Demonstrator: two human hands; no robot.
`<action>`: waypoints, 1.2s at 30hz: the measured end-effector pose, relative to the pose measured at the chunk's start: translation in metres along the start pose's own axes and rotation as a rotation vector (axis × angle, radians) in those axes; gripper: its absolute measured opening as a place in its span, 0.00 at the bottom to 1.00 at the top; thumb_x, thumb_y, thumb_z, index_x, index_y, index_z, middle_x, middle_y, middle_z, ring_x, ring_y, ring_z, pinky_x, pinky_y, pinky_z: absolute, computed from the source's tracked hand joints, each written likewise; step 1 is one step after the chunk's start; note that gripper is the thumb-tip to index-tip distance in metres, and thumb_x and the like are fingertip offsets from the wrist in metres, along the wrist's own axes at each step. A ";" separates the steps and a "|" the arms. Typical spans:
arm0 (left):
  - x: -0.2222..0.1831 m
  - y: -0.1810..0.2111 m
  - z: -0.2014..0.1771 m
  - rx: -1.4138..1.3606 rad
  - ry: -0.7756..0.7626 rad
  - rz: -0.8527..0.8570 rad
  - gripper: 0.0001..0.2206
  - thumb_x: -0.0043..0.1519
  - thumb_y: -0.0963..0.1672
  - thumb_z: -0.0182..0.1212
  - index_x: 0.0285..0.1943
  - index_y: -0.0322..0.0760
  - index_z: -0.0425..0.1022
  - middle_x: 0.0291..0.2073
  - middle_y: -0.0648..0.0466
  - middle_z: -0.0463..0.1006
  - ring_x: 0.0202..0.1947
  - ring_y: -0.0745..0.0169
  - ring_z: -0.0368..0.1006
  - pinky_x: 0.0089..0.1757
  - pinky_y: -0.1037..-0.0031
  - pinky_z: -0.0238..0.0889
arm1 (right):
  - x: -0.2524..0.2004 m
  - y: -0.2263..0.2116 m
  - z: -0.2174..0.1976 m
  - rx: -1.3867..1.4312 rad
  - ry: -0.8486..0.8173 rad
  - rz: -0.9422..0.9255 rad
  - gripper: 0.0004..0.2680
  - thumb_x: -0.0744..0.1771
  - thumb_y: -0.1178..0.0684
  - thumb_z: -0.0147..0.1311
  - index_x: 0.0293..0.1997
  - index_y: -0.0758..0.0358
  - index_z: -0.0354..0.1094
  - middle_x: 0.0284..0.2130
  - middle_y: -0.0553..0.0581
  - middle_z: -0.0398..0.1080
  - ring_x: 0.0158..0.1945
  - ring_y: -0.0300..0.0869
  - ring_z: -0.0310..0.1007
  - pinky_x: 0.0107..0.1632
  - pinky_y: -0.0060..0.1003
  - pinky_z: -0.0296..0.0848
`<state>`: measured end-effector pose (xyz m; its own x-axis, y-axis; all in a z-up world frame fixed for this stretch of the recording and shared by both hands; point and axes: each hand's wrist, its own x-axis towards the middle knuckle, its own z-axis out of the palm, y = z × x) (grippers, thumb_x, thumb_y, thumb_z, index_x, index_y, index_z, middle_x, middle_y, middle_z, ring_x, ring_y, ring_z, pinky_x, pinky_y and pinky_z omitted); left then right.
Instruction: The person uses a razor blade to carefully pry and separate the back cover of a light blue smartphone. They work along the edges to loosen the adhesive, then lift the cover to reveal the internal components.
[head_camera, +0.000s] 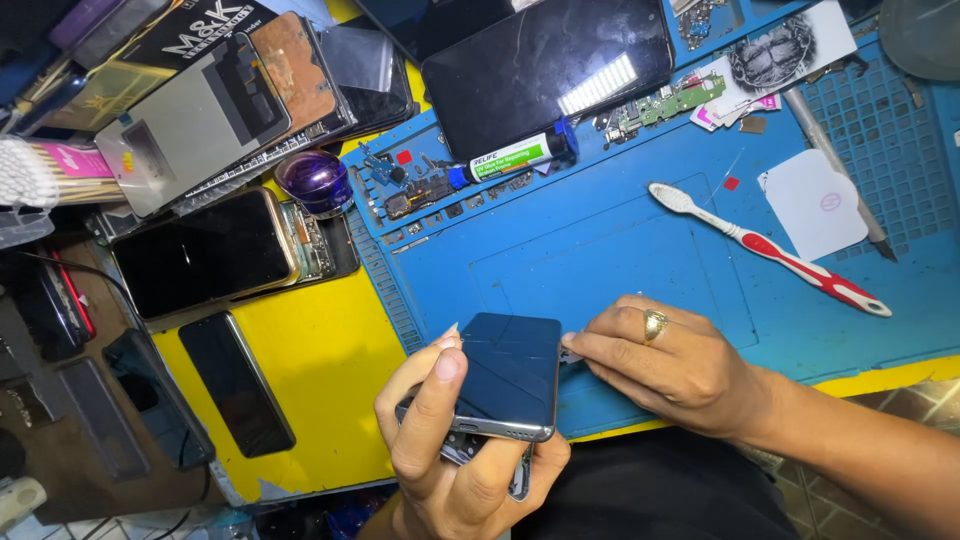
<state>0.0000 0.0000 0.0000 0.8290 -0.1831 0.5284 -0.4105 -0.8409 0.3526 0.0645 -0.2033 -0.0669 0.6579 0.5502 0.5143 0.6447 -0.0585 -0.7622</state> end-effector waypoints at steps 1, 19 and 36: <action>0.000 0.000 0.000 0.000 0.001 0.000 0.07 0.61 0.42 0.63 0.43 0.47 0.70 0.61 0.41 0.61 0.47 0.31 0.75 0.50 0.56 0.83 | -0.001 0.001 0.000 -0.001 0.000 0.000 0.07 0.67 0.66 0.54 0.50 0.80 0.68 0.35 0.67 0.72 0.35 0.50 0.75 0.40 0.41 0.79; 0.000 -0.002 -0.003 -0.015 -0.018 0.023 0.05 0.63 0.44 0.63 0.43 0.46 0.70 0.62 0.40 0.61 0.48 0.31 0.75 0.50 0.55 0.84 | -0.002 0.004 -0.001 0.003 -0.011 0.039 0.07 0.67 0.66 0.54 0.50 0.78 0.69 0.36 0.66 0.73 0.34 0.50 0.75 0.40 0.40 0.78; 0.006 -0.001 -0.003 0.003 -0.021 0.039 0.07 0.61 0.41 0.63 0.44 0.44 0.70 0.61 0.39 0.61 0.48 0.33 0.74 0.48 0.57 0.85 | -0.002 0.003 -0.002 0.006 -0.023 0.055 0.07 0.68 0.66 0.53 0.51 0.76 0.69 0.36 0.64 0.72 0.35 0.50 0.74 0.41 0.39 0.78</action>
<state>0.0037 0.0016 0.0052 0.8202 -0.2267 0.5253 -0.4417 -0.8344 0.3296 0.0659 -0.2064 -0.0697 0.6829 0.5653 0.4627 0.6056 -0.0839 -0.7914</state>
